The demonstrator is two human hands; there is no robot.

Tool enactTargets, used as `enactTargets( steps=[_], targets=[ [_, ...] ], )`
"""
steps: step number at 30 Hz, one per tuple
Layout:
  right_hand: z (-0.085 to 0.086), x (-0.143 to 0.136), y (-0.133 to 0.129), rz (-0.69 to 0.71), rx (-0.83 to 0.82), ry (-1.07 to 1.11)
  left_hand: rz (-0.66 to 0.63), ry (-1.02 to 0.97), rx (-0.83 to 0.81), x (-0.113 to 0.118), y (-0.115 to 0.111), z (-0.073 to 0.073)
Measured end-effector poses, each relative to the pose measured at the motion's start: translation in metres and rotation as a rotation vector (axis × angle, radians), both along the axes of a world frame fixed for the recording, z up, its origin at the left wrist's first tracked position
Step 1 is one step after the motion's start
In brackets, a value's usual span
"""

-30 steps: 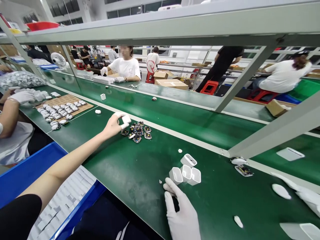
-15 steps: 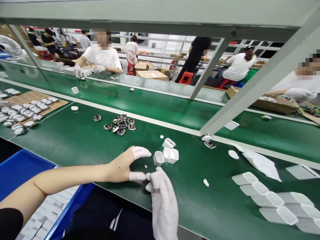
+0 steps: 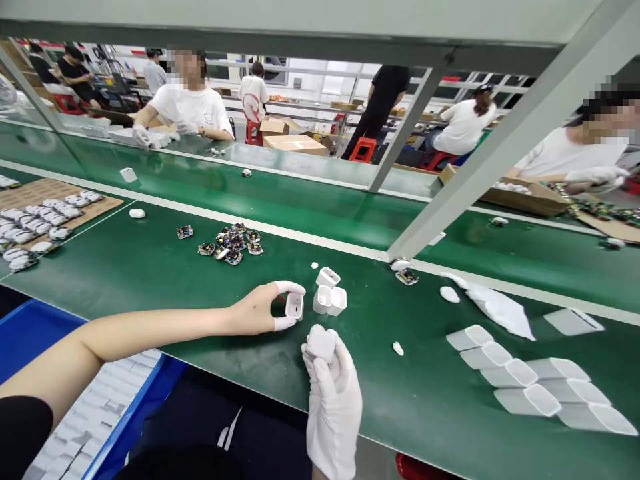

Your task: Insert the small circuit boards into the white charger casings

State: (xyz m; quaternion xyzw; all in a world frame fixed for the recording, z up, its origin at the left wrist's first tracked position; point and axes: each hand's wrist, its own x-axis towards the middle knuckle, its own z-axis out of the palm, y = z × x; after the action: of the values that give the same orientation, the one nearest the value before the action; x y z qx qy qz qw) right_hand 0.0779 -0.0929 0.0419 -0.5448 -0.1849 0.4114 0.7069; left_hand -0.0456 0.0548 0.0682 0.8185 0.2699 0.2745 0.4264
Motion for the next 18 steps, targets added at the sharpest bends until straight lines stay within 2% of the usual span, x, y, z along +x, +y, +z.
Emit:
enactTargets(
  steps=[4,8,12,15,18],
  targets=[
    [-0.003,-0.006,-0.003,0.029,0.006,-0.083,0.007,-0.007,0.057,-0.046,-0.026,0.007],
    [-0.006,-0.011,-0.005,0.149,0.01,-0.1,0.055,0.104,0.08,-0.073,-0.046,-0.009],
    [-0.01,-0.016,-0.007,0.306,-0.026,-0.025,0.112,0.148,0.058,-0.08,-0.055,-0.026],
    [-0.012,-0.022,-0.006,0.359,-0.014,0.027,0.113,0.136,0.054,-0.08,-0.057,-0.027],
    [-0.01,-0.028,-0.004,0.354,-0.004,0.042,0.096,0.112,0.012,-0.08,-0.056,-0.025]
  ],
)
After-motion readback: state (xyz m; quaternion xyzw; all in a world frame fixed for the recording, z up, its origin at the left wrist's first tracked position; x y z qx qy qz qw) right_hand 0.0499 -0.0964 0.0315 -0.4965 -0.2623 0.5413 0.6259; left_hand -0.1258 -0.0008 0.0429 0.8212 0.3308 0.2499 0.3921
